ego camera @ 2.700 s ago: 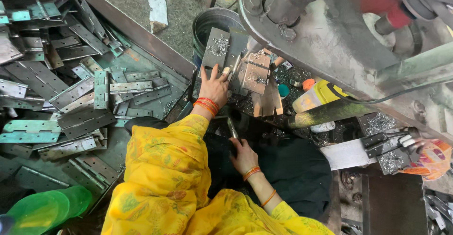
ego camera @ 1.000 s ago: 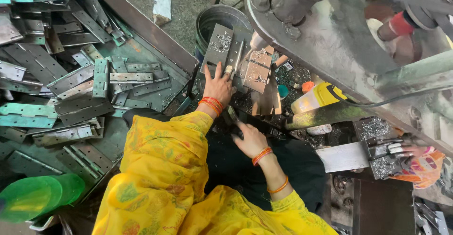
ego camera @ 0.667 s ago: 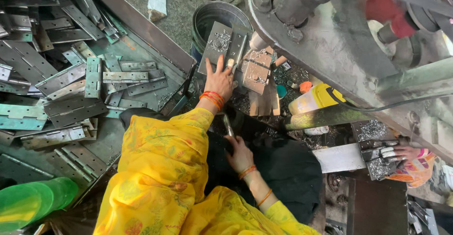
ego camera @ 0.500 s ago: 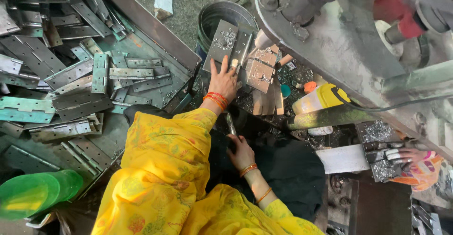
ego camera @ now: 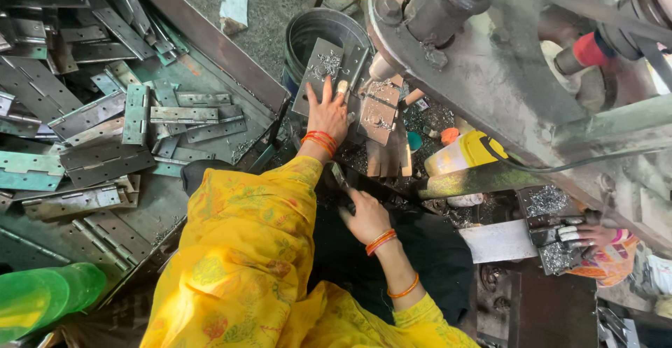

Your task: The person operates a manual punching machine to process metal hinge components. They pick up a hinge from a pile, place it under the press, pull the lever to punch a hole, and then move the processed piece aside. This cycle is repeated continuously throughout the clip.

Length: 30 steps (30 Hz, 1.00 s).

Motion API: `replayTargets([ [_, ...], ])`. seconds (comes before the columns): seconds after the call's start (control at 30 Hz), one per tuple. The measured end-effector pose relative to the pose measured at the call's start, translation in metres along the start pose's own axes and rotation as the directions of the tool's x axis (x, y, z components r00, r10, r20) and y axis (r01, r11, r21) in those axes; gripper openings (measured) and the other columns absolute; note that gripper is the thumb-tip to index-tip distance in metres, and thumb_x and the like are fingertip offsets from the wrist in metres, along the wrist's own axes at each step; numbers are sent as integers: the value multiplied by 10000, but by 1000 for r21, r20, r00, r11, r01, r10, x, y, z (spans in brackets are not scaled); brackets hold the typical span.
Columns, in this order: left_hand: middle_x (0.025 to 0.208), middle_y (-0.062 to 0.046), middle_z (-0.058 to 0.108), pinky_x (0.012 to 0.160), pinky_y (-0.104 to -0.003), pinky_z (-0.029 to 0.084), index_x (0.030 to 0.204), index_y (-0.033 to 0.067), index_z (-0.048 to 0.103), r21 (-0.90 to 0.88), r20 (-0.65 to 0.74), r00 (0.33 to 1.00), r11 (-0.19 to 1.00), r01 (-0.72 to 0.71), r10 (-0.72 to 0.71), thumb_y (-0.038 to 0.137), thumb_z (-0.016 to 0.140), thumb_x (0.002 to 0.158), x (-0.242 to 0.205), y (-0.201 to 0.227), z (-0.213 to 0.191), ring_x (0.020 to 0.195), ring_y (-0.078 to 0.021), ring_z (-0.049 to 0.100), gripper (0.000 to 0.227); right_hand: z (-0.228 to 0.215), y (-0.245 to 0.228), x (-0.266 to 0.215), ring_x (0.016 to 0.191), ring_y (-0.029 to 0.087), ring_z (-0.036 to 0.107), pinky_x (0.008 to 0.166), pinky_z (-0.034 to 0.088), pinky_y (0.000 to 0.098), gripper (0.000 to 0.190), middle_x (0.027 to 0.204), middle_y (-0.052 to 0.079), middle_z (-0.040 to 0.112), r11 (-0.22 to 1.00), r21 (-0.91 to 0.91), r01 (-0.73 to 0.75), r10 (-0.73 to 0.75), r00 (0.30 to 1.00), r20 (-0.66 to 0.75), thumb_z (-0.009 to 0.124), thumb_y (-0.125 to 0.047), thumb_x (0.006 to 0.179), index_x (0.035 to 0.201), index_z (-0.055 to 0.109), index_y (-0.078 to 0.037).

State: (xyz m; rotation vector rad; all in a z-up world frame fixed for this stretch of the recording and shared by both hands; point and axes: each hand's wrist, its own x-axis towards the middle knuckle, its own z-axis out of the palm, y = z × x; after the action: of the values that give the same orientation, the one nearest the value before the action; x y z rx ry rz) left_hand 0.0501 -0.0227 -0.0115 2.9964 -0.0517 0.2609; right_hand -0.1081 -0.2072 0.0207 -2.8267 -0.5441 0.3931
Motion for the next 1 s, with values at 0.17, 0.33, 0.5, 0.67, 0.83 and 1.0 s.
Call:
replayTargets([
  [0.17,1515,-39,504,1129,-787,94,1237,131,725,-6,-25,1000,1000,-15,15,325,435,1008,0,-1,3,1531,-395,157,418,67,9,-23,1011,398,667,816,565,503,580,1302,140,596,995,82,-50,55,996,-68,762,-221,789,1340,585,-253],
  [0.33,1473,-41,541,1152,-783,105,1189,129,744,-58,-82,997,998,-6,1,286,490,983,-16,-9,-11,1544,-373,182,363,104,29,-24,1038,392,674,848,571,487,541,1374,97,594,988,130,-80,91,993,-79,769,-258,817,1330,597,-278],
  [0.5,1447,-38,562,1167,-737,182,1210,121,724,-194,-274,960,981,7,-60,239,594,924,-49,-26,-58,1528,-359,241,335,81,26,-20,1084,361,675,858,572,467,502,1300,100,635,990,136,22,-6,993,-115,770,-263,819,1298,621,-249],
  [0.67,1430,-69,557,1126,-613,313,1312,126,644,-343,-441,870,937,64,-221,229,711,783,-100,-76,-97,1419,-359,353,543,8,12,-9,1098,398,675,898,558,485,393,1167,161,731,996,79,48,-46,999,-29,707,-339,898,1262,693,-191],
  [0.83,1445,-69,560,1115,-506,414,1397,128,609,-389,-537,722,888,247,-436,295,720,939,-190,-143,-76,1350,-345,468,500,-26,-9,9,1035,429,690,870,547,518,444,1081,206,741,997,-51,52,-53,998,-32,694,-416,879,1280,691,-226],
  [1.0,1436,-87,565,1065,-485,421,1407,141,610,-221,-372,666,758,614,-647,259,744,826,-313,-177,-2,1302,-318,494,608,-28,-13,6,1021,434,699,892,551,504,430,1047,232,742,995,-26,97,-98,994,-48,699,-421,874,1252,718,-217],
])
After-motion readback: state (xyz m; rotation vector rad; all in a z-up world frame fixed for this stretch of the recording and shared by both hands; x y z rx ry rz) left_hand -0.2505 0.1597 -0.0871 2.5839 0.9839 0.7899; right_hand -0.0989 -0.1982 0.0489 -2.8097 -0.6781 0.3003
